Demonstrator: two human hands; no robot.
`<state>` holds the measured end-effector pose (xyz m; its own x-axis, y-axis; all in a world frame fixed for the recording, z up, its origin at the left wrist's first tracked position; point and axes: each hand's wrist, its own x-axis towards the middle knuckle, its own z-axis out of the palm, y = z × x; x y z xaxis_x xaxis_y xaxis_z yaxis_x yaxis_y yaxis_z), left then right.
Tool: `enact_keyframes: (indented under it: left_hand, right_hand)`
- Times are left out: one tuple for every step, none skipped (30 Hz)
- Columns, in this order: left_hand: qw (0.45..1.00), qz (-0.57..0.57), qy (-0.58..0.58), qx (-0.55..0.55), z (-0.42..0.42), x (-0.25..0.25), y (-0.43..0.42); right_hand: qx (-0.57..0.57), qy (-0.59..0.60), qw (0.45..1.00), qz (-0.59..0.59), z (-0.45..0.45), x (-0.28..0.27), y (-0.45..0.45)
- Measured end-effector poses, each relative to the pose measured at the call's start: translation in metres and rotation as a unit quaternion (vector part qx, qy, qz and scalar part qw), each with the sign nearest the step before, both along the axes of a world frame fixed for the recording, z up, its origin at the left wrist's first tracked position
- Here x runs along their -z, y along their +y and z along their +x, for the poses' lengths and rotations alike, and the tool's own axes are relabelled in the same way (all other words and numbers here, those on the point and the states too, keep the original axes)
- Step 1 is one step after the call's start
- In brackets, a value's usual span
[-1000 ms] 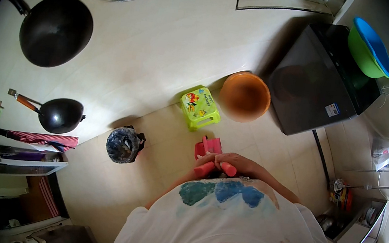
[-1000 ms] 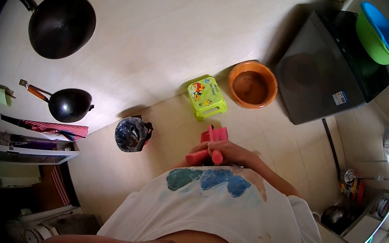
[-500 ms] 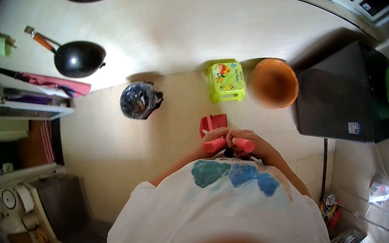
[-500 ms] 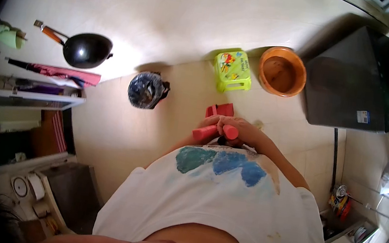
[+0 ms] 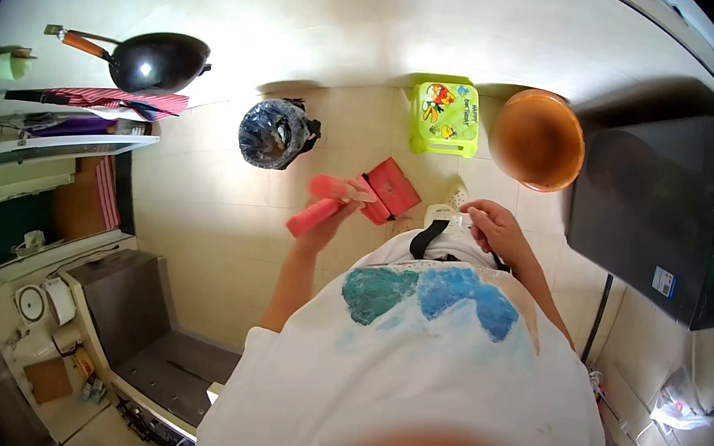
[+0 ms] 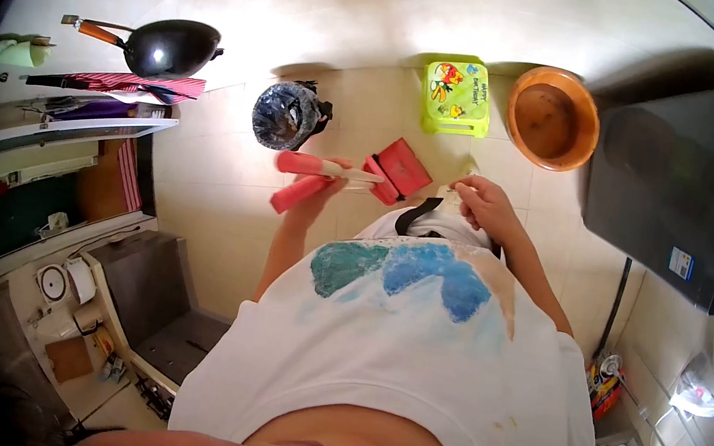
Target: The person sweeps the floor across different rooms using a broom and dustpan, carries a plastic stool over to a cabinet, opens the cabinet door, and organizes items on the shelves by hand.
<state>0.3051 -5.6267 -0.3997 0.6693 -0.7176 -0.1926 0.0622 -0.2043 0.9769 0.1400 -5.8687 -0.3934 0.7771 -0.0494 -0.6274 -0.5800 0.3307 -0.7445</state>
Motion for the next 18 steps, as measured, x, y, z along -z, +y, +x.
enact_keyframes:
  left_hand:
    - [0.999, -0.008, 0.008, -0.053, 0.006, -0.007, -0.002]
    - [0.994, -0.016, 0.015, -0.109, 0.012, -0.011, -0.002]
    - [0.992, 0.009, -0.001, -0.125, 0.020, -0.013, -0.001]
    - [0.989, 0.035, -0.015, -0.142, 0.027, -0.014, -0.001]
    - [0.986, 0.008, -0.007, -0.164, 0.032, -0.016, -0.003]
    - [0.984, 0.015, -0.016, -0.178, 0.038, -0.021, -0.006]
    - [0.982, 0.002, -0.018, -0.190, 0.042, -0.024, -0.009]
    - [0.979, -0.011, -0.021, -0.203, 0.045, -0.025, -0.012]
    - [0.977, -0.010, -0.024, -0.212, 0.047, -0.028, -0.015]
    - [0.975, -0.012, -0.029, -0.220, 0.049, -0.031, -0.017]
    - [0.973, -0.013, -0.034, -0.227, 0.050, -0.034, -0.018]
    - [0.971, -0.009, -0.035, -0.236, 0.051, -0.035, -0.019]
    - [0.970, -0.010, -0.047, -0.240, 0.054, -0.037, -0.019]
    - [0.968, -0.013, -0.059, -0.244, 0.057, -0.038, -0.018]
    - [0.966, -0.011, -0.068, -0.249, 0.060, -0.037, -0.016]
    - [0.964, -0.012, -0.070, -0.256, 0.065, -0.037, -0.015]
    - [0.964, -0.016, -0.072, -0.254, 0.070, -0.036, -0.015]
    - [0.965, -0.020, -0.073, -0.251, 0.075, -0.035, -0.015]
  right_hand:
    - [0.018, 0.021, 1.000, -0.009, -0.004, 0.007, -0.011]
    - [0.033, 0.042, 0.998, -0.019, -0.007, 0.014, -0.022]
    - [0.049, 0.046, 0.998, -0.019, -0.010, 0.021, -0.034]
    - [0.041, 0.046, 0.998, -0.016, -0.014, 0.028, -0.044]
    - [0.059, 0.057, 0.996, -0.018, -0.017, 0.035, -0.055]
    - [0.078, 0.067, 0.994, -0.022, -0.018, 0.038, -0.066]
    - [0.083, 0.076, 0.993, -0.022, -0.018, 0.038, -0.076]
    - [0.074, 0.074, 0.994, -0.021, -0.019, 0.041, -0.085]
    - [0.080, 0.078, 0.993, -0.026, -0.018, 0.046, -0.093]
    - [0.086, 0.082, 0.992, -0.030, -0.018, 0.051, -0.101]
    - [0.085, 0.078, 0.993, -0.027, -0.016, 0.057, -0.108]
    - [0.075, 0.078, 0.994, -0.024, -0.012, 0.058, -0.113]
    - [0.086, 0.084, 0.992, -0.031, -0.008, 0.057, -0.117]
    - [0.097, 0.088, 0.991, -0.040, -0.003, 0.057, -0.119]
    - [0.102, 0.093, 0.989, -0.044, 0.003, 0.058, -0.120]
    - [0.095, 0.090, 0.990, -0.046, 0.009, 0.057, -0.121]
    - [0.095, 0.092, 0.990, -0.053, 0.014, 0.057, -0.121]
    - [0.096, 0.096, 0.989, -0.059, 0.018, 0.058, -0.120]
